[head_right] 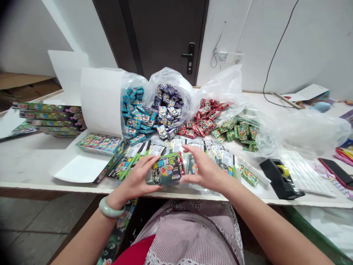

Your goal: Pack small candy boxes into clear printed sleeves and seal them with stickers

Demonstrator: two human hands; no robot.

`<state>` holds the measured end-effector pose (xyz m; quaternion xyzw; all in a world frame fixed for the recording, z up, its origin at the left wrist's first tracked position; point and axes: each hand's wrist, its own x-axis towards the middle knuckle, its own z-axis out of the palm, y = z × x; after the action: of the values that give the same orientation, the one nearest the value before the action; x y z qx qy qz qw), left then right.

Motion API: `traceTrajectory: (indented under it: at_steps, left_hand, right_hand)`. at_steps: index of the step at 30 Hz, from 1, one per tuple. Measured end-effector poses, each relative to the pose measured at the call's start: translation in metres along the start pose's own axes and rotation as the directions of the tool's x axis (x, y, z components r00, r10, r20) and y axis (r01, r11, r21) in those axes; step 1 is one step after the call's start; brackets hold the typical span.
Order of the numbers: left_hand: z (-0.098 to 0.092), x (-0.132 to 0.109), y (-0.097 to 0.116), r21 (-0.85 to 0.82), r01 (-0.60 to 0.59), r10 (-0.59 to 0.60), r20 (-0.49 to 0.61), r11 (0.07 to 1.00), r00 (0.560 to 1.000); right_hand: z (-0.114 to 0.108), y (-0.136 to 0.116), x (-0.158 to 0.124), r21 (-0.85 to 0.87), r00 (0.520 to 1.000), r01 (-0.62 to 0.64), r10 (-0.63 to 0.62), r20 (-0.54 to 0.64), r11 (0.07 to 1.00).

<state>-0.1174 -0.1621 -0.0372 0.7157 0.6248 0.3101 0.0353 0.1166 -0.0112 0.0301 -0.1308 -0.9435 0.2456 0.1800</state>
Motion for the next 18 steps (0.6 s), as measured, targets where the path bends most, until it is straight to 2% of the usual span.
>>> traceTrajectory:
  at_steps: [2,4,6,7,9,11,15,18]
  left_hand:
    - [-0.001,0.001,0.001,-0.001,0.020,-0.020,-0.005,1.000,1.000]
    - [-0.003,0.003,0.000,-0.019,0.022,-0.022,0.008,1.000,1.000]
    - [-0.007,0.004,-0.003,-0.026,0.040,-0.039,0.015,0.999,0.999]
    - [-0.009,0.003,-0.005,-0.019,0.059,-0.059,0.012,0.998,0.998]
    - [-0.017,-0.003,-0.013,0.013,0.109,-0.109,-0.003,0.994,0.994]
    - [-0.026,-0.012,-0.023,0.052,0.152,-0.152,-0.014,0.987,0.988]
    - [-0.039,-0.029,-0.041,0.104,0.214,-0.213,-0.025,0.971,0.977]
    - [-0.041,-0.034,-0.055,0.097,0.244,-0.243,-0.025,0.965,0.970]
  right_hand:
    - [0.004,-0.003,-0.001,0.036,0.999,-0.018,0.019,-0.044,0.999]
    - [0.008,-0.003,0.003,0.103,1.000,0.006,-0.008,0.017,0.995]
    - [0.013,0.007,0.015,0.229,0.999,-0.016,0.005,0.049,0.973]
    - [0.016,0.016,0.026,0.289,0.998,-0.056,0.053,0.017,0.956]
    - [0.024,0.044,0.056,0.352,0.972,-0.164,0.212,-0.102,0.921]
    - [0.035,0.076,0.094,0.308,0.922,-0.258,0.329,-0.203,0.916]
    - [0.055,0.130,0.165,0.245,0.874,-0.341,0.402,-0.273,0.908]
    - [0.065,0.155,0.199,0.277,0.803,-0.454,0.524,-0.284,0.847]
